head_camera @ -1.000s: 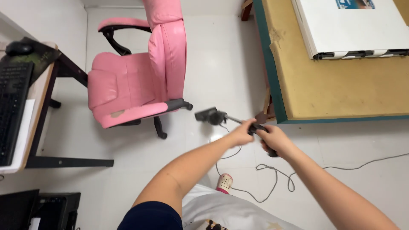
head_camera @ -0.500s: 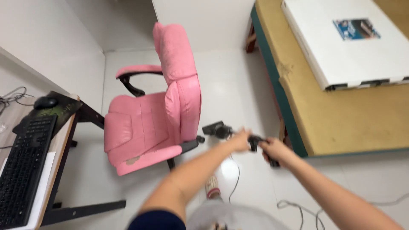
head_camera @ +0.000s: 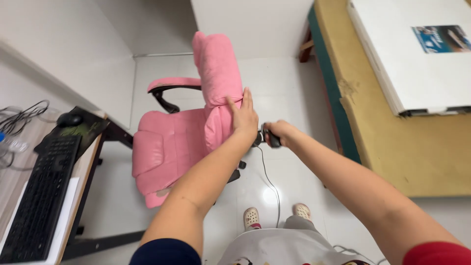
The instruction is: Vacuuming the floor of a room around the bed and desk area.
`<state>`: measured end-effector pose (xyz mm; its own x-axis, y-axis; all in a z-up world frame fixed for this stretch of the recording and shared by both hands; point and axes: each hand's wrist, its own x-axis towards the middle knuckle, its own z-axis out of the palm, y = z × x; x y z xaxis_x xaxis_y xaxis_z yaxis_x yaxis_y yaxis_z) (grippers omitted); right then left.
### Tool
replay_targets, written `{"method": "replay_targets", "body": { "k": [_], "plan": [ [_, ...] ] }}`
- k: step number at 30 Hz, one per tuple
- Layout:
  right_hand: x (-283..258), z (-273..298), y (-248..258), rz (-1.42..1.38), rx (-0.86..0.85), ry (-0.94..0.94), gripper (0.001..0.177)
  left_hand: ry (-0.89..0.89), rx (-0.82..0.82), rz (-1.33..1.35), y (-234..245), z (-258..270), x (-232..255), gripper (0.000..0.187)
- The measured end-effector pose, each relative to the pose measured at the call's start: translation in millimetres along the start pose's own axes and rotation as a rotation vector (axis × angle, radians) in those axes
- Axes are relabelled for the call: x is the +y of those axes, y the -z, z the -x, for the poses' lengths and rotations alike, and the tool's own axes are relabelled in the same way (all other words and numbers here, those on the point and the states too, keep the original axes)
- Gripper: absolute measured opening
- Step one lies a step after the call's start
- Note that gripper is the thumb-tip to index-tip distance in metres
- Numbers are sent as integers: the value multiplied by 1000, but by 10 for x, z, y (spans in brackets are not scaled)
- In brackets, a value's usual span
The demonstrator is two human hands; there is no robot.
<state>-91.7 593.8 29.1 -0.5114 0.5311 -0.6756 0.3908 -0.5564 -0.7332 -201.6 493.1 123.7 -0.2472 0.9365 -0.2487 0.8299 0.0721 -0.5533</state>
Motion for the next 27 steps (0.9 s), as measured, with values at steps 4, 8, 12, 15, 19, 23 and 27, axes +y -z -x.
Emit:
{"method": "replay_targets", "body": {
  "k": [4, 8, 12, 15, 19, 23, 27],
  "plan": [
    [-264, -417, -225, -189, -29, -123, 21, 289, 54, 343, 88, -82, -145, 37],
    [-483, -242, -241, -184, -135, -124, 20, 645, 161, 616, 11, -211, -135, 92],
    [-502, -146, -88, -136, -118, -160, 20, 927, 37, 881, 173, -46, -163, 98],
    [-460, -139, -73, -256, -140, -205, 21, 974, -35, 948, 142, 7, -39, 91],
    [-357, -329, -132, -239, -150, -191, 19, 978, -52, 889, 7, 80, 137, 86],
    [-5, -69, 3, -229, -141, -204, 18, 944, 109, 816, -107, 522, 500, 77],
    [116, 18, 215, -155, -96, -36, 13, 794, 189, 849, -77, 959, 531, 97]
  ]
}}
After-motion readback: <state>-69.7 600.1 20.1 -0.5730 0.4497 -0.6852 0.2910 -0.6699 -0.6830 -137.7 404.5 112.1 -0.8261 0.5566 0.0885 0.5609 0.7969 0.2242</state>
